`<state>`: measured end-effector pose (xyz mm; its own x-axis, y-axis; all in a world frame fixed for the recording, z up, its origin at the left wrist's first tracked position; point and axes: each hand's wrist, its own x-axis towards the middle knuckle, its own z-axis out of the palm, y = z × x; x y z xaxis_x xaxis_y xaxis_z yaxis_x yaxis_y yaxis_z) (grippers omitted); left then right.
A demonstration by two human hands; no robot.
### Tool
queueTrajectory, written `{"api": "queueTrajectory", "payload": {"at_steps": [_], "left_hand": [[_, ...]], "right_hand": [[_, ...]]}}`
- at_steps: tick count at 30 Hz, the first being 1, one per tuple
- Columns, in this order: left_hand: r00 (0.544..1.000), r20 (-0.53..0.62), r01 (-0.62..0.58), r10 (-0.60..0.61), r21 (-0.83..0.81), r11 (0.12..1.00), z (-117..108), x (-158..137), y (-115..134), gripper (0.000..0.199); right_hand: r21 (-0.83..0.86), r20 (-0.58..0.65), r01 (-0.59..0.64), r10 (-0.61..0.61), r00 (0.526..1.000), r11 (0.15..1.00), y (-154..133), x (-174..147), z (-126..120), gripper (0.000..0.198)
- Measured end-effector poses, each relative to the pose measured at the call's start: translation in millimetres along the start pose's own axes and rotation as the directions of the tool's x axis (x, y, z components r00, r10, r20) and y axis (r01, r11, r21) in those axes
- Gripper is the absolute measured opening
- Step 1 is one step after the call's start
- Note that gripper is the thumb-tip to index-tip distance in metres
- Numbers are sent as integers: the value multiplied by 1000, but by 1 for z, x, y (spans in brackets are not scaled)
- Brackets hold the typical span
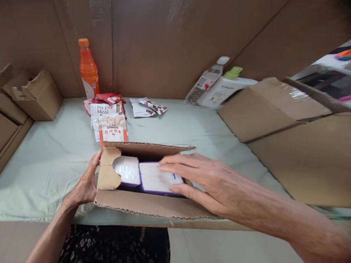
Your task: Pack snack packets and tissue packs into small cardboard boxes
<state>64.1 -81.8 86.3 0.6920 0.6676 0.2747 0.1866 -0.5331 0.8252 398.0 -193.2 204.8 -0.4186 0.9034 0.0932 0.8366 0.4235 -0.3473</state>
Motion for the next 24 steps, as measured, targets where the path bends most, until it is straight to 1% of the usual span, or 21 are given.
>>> {"api": "queueTrajectory", "payload": {"at_steps": [2,3,4,5,6,8,9,10,11,14,17,19,20,22,23,24], "left_hand": [[1000,1,12,-12,8,1000,0,0,-1,110],[1000,4,13,-13,7,1000,0,-1,-2,111],[1000,9,13,-13,4,1000,0,-1,-3,113],[1000,13,12,-12,1,1000,1,-2,-4,114],[1000,14,5,-5,3,1000,1,-4,-4,116],[1000,-9,-16,16,25,1000,0,-6,0,119],[999,-32,-30,31,41,999,0,-7,3,119],[997,-57,-50,53,52,997,-1,-8,8,120],[993,-84,-72,77,58,996,-2,-8,14,120],[984,-125,-120,127,64,991,-4,-7,31,116],[978,-105,-170,181,110,979,-4,-1,43,113],[970,-86,-215,229,149,965,-2,3,47,111],[965,-80,-234,250,171,957,-1,5,47,109],[960,-74,-248,269,216,944,0,8,47,105],[960,-71,-248,271,237,939,1,9,47,103],[962,-66,-242,266,255,936,1,9,46,101]], "right_hand": [[66,7,54,-54,999,996,-1,-2,-6,39],[91,-19,57,-56,998,994,-1,-2,-8,39],[107,-79,49,-41,996,993,-1,-3,-10,37],[114,-167,28,-8,986,993,-1,-5,-11,32],[108,-270,-1,30,962,994,-1,-6,-12,26],[69,-463,-47,73,883,997,-2,-10,-14,18],[43,-525,-59,72,848,997,-3,-13,-15,19],[16,-557,-55,55,829,998,-3,-15,-16,22],[-6,-555,-35,25,831,999,-4,-17,-17,24],[-21,-467,41,-46,883,999,-5,-24,-20,24],[15,-450,80,-65,891,997,-4,-26,-20,17],[63,-400,87,-55,915,994,0,-22,-19,17],[86,-337,72,-39,941,994,2,-18,-19,18],[118,-157,17,1,988,993,9,-8,-20,24],[125,-59,-10,18,998,992,12,-2,-21,27],[131,33,-32,28,999,991,15,5,-22,32]]}}
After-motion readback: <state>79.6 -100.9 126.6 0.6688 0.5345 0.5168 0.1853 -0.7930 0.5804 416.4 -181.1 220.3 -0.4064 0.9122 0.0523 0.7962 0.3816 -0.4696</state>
